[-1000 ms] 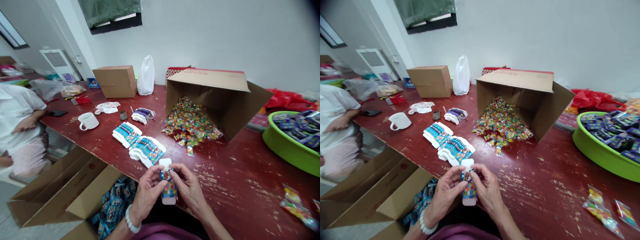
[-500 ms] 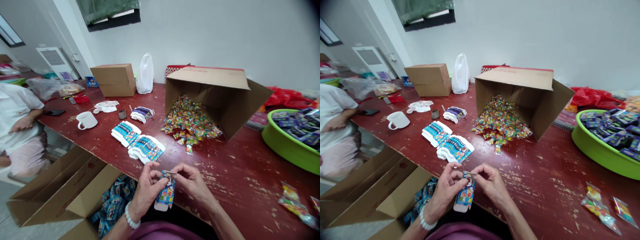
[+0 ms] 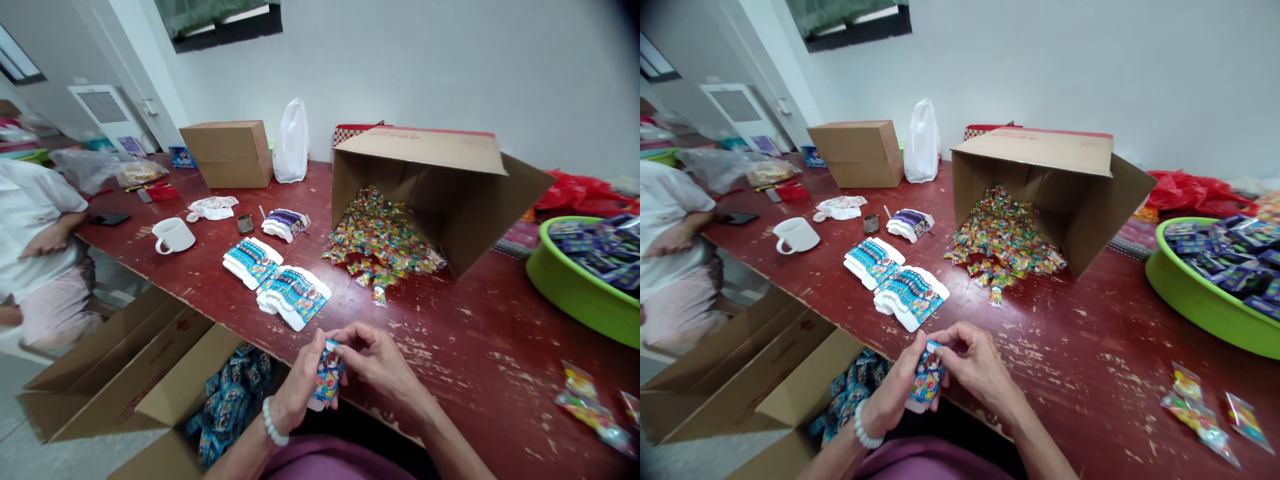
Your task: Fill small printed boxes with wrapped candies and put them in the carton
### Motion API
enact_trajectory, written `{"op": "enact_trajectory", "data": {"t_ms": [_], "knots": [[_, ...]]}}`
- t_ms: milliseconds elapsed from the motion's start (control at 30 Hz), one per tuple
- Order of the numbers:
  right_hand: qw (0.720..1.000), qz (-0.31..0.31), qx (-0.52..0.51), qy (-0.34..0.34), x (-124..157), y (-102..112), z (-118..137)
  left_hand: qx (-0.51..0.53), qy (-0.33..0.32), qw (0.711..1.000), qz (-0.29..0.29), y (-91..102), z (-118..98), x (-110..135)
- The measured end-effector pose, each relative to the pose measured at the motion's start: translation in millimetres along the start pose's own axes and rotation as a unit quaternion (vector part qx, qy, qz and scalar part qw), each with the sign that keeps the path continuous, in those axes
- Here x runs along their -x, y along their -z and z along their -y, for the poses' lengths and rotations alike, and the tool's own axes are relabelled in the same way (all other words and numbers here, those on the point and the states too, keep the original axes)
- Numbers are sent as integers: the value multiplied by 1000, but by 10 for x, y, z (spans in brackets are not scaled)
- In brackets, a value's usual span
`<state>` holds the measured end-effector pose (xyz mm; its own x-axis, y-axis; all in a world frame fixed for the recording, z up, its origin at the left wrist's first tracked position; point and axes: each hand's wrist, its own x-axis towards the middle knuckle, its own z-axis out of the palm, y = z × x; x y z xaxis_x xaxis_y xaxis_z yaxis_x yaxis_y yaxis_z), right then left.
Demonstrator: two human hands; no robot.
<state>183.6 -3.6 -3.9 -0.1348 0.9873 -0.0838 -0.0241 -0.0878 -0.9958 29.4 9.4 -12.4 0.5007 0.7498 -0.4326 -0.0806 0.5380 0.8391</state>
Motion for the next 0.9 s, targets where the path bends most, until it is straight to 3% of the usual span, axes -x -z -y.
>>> {"op": "enact_trajectory", "data": {"t_ms": [267,400,533,667,767,900], "knots": [[991,-11,-132,-37,-32,-33,-79,-48,-14,998,25,2,-63,41],[997,1,-80,3,19,-9,35,-59,-29,998,16,25,-70,41],[994,34,35,98,116,-40,70,-26,-7,1000,-1,29,-37,26],[971,-17,179,160,107,-50,-64,27,-8,1000,-12,0,27,-10],[955,-53,274,100,-82,167,-148,68,-8,998,2,12,34,-46],[896,-249,368,-3,-439,663,-259,88,-23,996,-12,107,8,-72]]}}
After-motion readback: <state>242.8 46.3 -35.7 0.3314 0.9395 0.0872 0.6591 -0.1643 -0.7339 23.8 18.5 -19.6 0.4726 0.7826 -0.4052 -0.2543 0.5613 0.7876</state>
